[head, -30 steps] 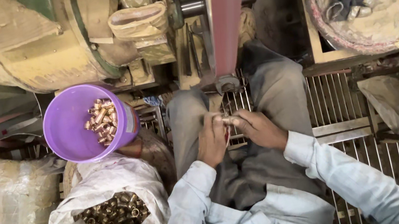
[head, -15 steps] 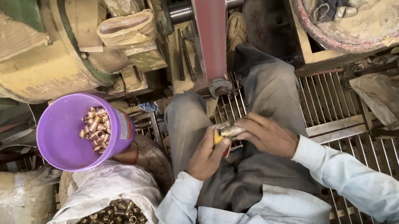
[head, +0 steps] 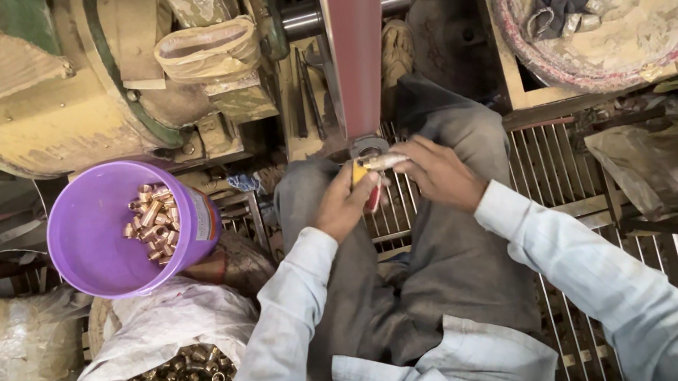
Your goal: The person sits on a metal grate floor and repeatedly picks up small brass-colored metal parts from a white sack. They press each part against a vertical belt sander to smooth its surface, then place the finished part into a purple bucket. The process is repeated continuously.
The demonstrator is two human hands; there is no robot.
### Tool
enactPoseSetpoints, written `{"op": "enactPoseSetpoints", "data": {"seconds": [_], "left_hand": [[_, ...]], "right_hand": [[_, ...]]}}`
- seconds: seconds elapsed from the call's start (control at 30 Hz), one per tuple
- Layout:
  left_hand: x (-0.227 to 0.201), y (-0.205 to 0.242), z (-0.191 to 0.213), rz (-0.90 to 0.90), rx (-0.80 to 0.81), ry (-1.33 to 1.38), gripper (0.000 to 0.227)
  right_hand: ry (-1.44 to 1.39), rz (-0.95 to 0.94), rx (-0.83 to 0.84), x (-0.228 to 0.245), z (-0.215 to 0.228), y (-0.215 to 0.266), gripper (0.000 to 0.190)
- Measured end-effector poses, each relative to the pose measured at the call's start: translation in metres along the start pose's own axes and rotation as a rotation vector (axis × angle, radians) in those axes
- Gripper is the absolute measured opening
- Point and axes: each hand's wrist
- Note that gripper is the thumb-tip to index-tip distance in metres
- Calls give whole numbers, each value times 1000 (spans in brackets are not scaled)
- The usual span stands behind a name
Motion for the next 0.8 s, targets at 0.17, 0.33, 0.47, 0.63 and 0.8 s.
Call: {"op": "enactPoseSetpoints", "data": {"seconds": [0.17, 0.33, 0.47, 0.63, 0.8], "left_hand": [[1, -18, -6, -23, -62, 95, 29], [-1, -26, -8, -13, -116, 121, 28], [2, -29, -11, -18, -165, 155, 26], [7, -32, -14, 3, -217, 185, 26], [11, -35, -13, 10, -226, 201, 25]], "right_hand": [[-52, 5, -18, -2, 4, -20, 21], [-70, -11, 8, -6, 3, -31, 16], [-33, -33, -1, -13, -4, -34, 13], [-29, -70, -1, -23, -11, -33, 12], [-43, -85, 13, -31, -15, -34, 16]]}}
Point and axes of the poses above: each hand's wrist, its own y-axis away from the middle knuckle, its own z-axis out of the back of the hand, x = y × z, and after that the axes turned 1 degree about x, right-handed
